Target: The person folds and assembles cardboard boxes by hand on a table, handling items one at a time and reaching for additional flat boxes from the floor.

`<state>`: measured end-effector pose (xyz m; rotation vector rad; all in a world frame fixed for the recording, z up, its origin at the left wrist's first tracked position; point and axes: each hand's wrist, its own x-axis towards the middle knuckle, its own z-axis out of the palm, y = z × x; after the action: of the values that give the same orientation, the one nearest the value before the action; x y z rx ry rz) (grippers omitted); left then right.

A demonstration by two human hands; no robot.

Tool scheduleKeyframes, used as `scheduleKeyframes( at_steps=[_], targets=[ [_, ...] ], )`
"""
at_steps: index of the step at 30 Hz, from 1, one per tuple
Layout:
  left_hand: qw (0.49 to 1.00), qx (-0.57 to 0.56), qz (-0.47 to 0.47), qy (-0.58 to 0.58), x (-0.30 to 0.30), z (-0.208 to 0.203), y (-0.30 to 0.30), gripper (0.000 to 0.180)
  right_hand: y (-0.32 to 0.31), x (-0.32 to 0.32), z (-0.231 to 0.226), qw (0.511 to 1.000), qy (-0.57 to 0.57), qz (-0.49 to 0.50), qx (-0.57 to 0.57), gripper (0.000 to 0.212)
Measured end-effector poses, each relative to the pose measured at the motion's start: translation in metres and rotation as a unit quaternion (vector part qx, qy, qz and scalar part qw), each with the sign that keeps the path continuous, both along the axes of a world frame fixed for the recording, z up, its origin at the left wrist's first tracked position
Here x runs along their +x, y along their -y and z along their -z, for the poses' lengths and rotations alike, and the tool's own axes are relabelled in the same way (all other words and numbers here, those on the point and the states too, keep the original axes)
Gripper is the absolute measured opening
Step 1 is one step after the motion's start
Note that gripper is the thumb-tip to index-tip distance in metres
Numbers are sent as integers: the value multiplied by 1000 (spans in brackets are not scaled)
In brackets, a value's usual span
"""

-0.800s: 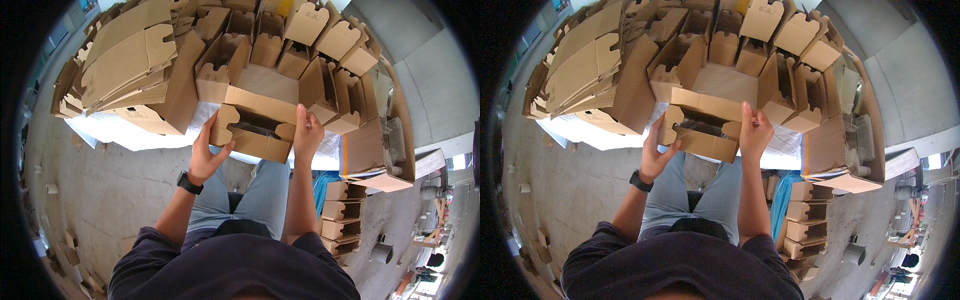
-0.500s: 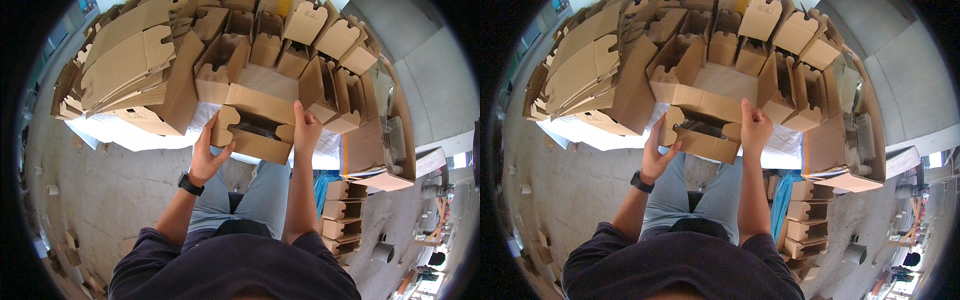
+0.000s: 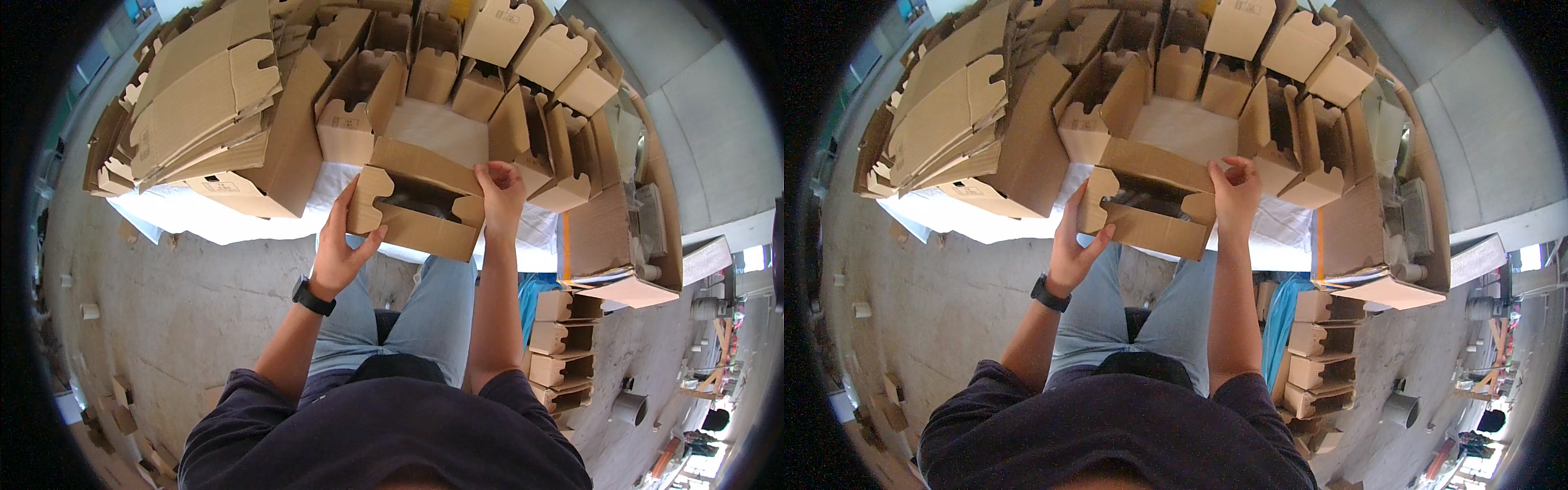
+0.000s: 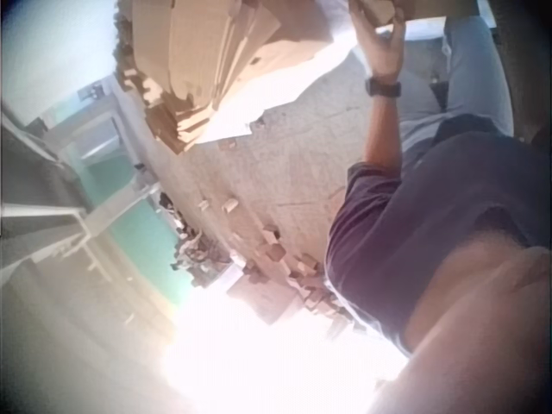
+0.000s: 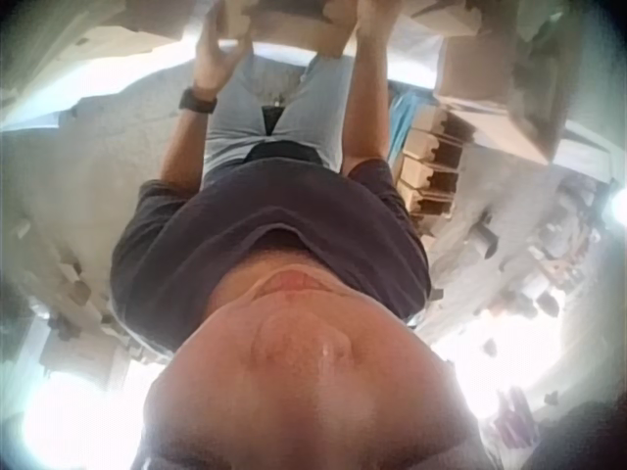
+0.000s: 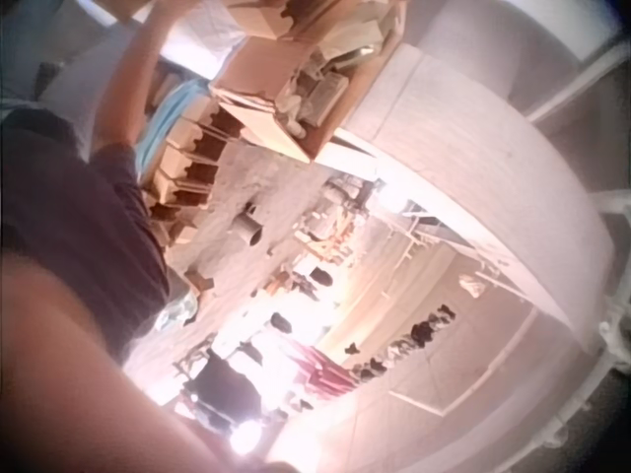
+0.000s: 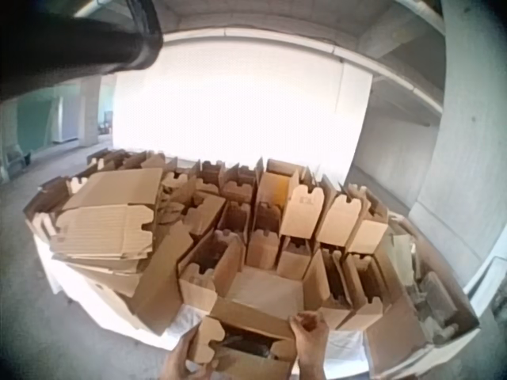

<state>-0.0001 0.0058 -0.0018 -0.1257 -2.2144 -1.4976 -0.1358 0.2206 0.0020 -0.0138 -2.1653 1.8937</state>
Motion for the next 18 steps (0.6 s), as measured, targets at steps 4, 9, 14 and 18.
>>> scheduleKeyframes(
  at_steps=[4, 9, 14, 18],
  targets=[
    [1000, 9, -7, 4, 0, 0, 3, 69, 13, 19, -21, 996, -78, 29, -21, 35],
    [1000, 9, -17, -14, -2, 6, 4, 69, 15, 62, -1, 977, -200, 66, -13, 42],
    [1000, 15, -16, -18, -5, 4, 3, 67, 20, 103, 11, 962, -212, -31, 170, 46],
    [997, -60, -52, -25, -12, -1, 5, 62, 20, 101, 13, 964, -201, -42, 166, 46]
  ],
)
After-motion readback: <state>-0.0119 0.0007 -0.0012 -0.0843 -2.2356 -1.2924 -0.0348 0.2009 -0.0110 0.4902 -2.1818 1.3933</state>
